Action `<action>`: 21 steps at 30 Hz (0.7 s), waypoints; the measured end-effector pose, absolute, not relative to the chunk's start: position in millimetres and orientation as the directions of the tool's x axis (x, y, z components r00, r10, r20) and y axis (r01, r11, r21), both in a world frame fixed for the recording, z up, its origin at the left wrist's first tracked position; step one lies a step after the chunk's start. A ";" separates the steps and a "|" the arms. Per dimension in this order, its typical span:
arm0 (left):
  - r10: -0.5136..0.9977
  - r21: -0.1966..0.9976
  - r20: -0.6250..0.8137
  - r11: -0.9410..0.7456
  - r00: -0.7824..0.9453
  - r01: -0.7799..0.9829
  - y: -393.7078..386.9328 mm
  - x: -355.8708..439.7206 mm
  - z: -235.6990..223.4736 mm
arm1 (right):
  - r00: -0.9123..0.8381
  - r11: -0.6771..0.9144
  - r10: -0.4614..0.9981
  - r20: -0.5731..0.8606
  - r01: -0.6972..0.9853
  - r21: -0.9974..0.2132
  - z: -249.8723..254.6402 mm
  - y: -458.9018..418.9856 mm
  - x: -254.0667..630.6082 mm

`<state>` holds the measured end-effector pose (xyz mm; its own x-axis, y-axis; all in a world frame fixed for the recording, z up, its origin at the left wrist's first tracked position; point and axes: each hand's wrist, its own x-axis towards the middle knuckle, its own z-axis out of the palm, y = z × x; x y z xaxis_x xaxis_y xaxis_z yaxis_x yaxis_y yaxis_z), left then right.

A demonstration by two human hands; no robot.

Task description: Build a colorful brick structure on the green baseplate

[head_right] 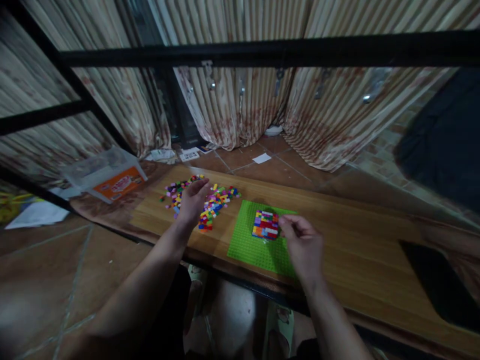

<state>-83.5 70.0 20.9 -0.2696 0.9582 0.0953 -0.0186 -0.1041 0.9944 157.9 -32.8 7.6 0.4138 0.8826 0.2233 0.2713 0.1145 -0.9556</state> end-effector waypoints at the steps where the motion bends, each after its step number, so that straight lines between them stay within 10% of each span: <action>1: 0.952 0.993 0.090 -0.107 -0.294 -0.041 71.9 -90.4 22.8 | 0.356 0.139 0.900 0.249 0.307 -0.941 6.9 -35.6 149.1; 10: 0.891 0.967 0.002 -0.118 -0.455 -0.226 78.1 -136.3 36.9 | -0.258 0.423 0.906 0.335 0.586 -0.691 -8.7 -44.4 88.0; 21: 0.819 0.788 -0.075 -0.301 -0.569 -0.537 75.8 -166.5 52.7 | -0.201 0.321 0.947 0.251 0.606 -0.728 -20.4 -32.7 59.4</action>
<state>-166.5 75.8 52.7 -0.5695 0.8185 -0.0754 -0.5370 -0.3010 0.7880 59.4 -32.7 -20.4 -0.2012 0.9470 0.2505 0.6062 0.3213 -0.7275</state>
